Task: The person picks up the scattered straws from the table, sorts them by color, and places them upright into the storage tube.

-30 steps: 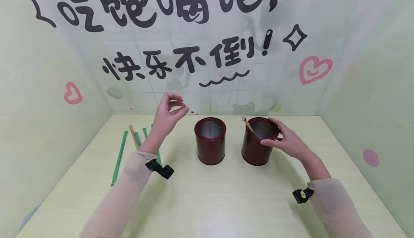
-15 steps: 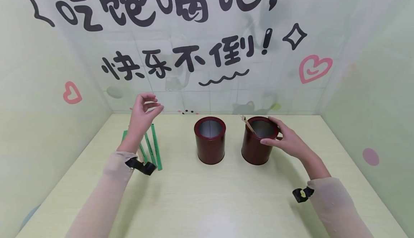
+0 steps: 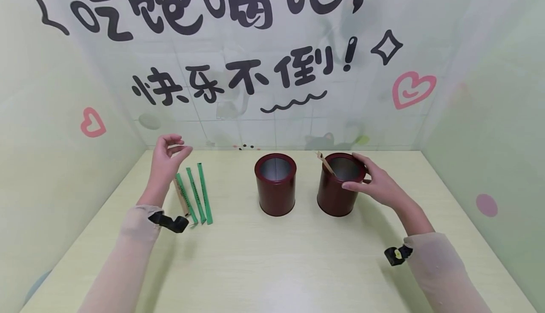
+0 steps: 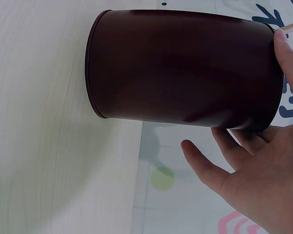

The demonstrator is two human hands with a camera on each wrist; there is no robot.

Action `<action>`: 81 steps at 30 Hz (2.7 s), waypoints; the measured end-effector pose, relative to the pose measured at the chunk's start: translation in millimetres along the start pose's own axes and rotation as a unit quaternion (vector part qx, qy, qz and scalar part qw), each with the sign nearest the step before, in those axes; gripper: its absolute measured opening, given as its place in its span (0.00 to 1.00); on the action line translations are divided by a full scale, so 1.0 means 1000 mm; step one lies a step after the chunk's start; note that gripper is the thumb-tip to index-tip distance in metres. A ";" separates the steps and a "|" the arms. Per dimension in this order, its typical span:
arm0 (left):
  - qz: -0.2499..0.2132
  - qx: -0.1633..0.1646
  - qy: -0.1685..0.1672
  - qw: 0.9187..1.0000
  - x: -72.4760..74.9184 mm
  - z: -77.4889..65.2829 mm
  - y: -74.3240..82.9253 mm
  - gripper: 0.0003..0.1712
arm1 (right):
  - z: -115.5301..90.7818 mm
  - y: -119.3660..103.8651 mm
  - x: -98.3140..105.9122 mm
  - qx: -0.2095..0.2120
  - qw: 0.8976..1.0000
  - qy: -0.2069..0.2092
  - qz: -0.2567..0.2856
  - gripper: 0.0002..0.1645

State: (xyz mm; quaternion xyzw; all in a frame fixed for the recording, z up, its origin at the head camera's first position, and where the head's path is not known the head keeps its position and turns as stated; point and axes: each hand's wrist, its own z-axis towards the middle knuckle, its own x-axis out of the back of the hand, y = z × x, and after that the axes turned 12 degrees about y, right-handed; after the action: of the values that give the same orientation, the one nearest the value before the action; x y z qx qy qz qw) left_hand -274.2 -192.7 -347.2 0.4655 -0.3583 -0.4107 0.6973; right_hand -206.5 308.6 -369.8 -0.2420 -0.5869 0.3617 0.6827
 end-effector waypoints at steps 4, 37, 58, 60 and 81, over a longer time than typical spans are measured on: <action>0.022 0.006 0.014 1.000 0.008 0.000 -0.014 0.25 | 0.000 -0.001 0.000 0.001 1.000 0.000 0.001 0.50; 0.135 0.117 0.044 0.983 0.042 -0.001 -0.094 0.32 | 0.000 -0.001 0.000 -0.003 1.000 0.004 -0.012 0.50; 0.196 0.191 0.013 0.962 0.049 -0.012 -0.104 0.37 | 0.000 0.001 0.001 0.001 1.000 0.003 -0.003 0.50; 0.220 0.187 0.010 0.957 0.049 -0.013 -0.104 0.36 | 0.001 0.001 0.000 0.002 1.000 0.003 0.000 0.50; 0.388 0.130 -0.044 0.912 0.042 -0.007 -0.091 0.15 | 0.004 0.000 0.003 0.003 1.000 0.000 0.006 0.49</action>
State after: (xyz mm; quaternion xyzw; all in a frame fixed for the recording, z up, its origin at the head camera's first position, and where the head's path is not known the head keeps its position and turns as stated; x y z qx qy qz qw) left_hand -272.9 -249.1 -430.6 0.3583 -0.5912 -0.0778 0.7184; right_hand -210.2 311.1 -367.3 -0.2435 -0.5839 0.3677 0.6816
